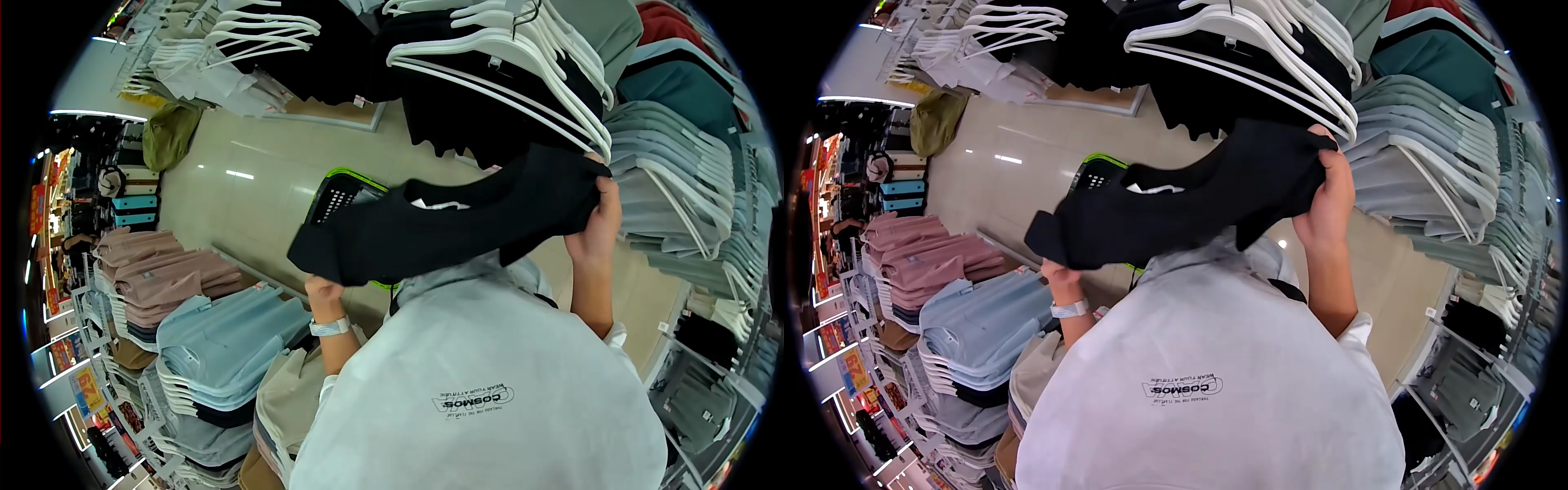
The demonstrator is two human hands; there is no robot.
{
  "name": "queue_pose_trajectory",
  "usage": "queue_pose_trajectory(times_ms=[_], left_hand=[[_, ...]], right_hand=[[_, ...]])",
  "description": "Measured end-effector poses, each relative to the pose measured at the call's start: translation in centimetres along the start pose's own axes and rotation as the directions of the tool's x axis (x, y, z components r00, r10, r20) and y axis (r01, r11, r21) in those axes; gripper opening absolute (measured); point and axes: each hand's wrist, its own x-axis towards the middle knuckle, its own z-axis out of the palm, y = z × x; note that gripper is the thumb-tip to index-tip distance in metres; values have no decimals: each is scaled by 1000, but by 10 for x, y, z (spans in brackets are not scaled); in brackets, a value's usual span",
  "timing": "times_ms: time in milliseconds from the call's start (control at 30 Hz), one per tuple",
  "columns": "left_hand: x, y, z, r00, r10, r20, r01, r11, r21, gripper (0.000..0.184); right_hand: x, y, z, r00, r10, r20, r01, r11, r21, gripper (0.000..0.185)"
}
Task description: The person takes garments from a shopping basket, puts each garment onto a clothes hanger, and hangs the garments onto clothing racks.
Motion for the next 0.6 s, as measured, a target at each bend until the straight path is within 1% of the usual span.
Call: queue_pose_trajectory(times_ms=[33,67,100,133,167,200,233,267,300,333,367,400,433,467,500,533,567,600], left_hand=[[-15,2,-24,997,-36,70,3,905,426,72],[-31,8,-52,988,-100,120,-29,638,770,71],[-30,-2,-40,990,-121,76,62,841,537,71],[-28,-13,-28,989,-142,32,133,970,204,75],[-26,-24,-15,987,-163,-12,160,980,-117,83],[-20,-28,5,982,-188,28,190,964,-187,94],[-12,-33,0,964,-174,200,224,938,-264,103],[-4,-39,-5,915,-154,373,283,903,-323,112],[4,-44,-10,840,-129,528,356,865,-354,121],[27,-42,10,760,-97,643,385,864,-324,121],[22,-36,11,793,-264,549,418,891,-175,121],[17,-29,11,796,-426,430,484,875,-28,120],[13,-23,12,768,-566,299,569,818,88,120],[23,-16,33,663,-693,285,620,721,311,120],[36,-9,59,550,-802,234,627,581,519,121],[50,-7,97,513,-847,139,683,501,531,109],[51,-11,108,587,-797,143,536,515,669,105],[50,-14,115,654,-739,164,371,501,782,102]], right_hand=[[0,-3,2,995,10,100,-14,999,42,26],[-1,-7,4,980,15,199,-32,996,82,23],[-2,-9,7,981,12,192,-23,998,58,22],[-4,-12,11,983,8,184,-14,999,32,20],[-5,-15,14,984,5,177,-6,1000,6,18],[-5,-18,14,977,-1,214,-5,1000,27,18],[-5,-21,15,968,-5,249,-7,999,47,18],[-6,-24,16,958,-9,286,-10,998,67,18],[-7,-27,18,954,-5,298,-11,999,52,18],[-9,-30,20,950,-1,312,-11,999,37,18],[-11,-33,21,946,2,325,-10,1000,23,18],[-14,-34,24,954,8,301,-18,999,32,18],[-17,-35,28,961,15,276,-28,999,40,19],[-19,-36,30,968,24,251,-37,998,49,19],[-20,-38,31,957,26,288,-42,998,52,20],[-21,-39,31,946,27,322,-47,997,56,21],[-22,-40,30,935,27,354,-52,997,60,22],[-24,-40,29,935,30,353,-53,997,57,23]])
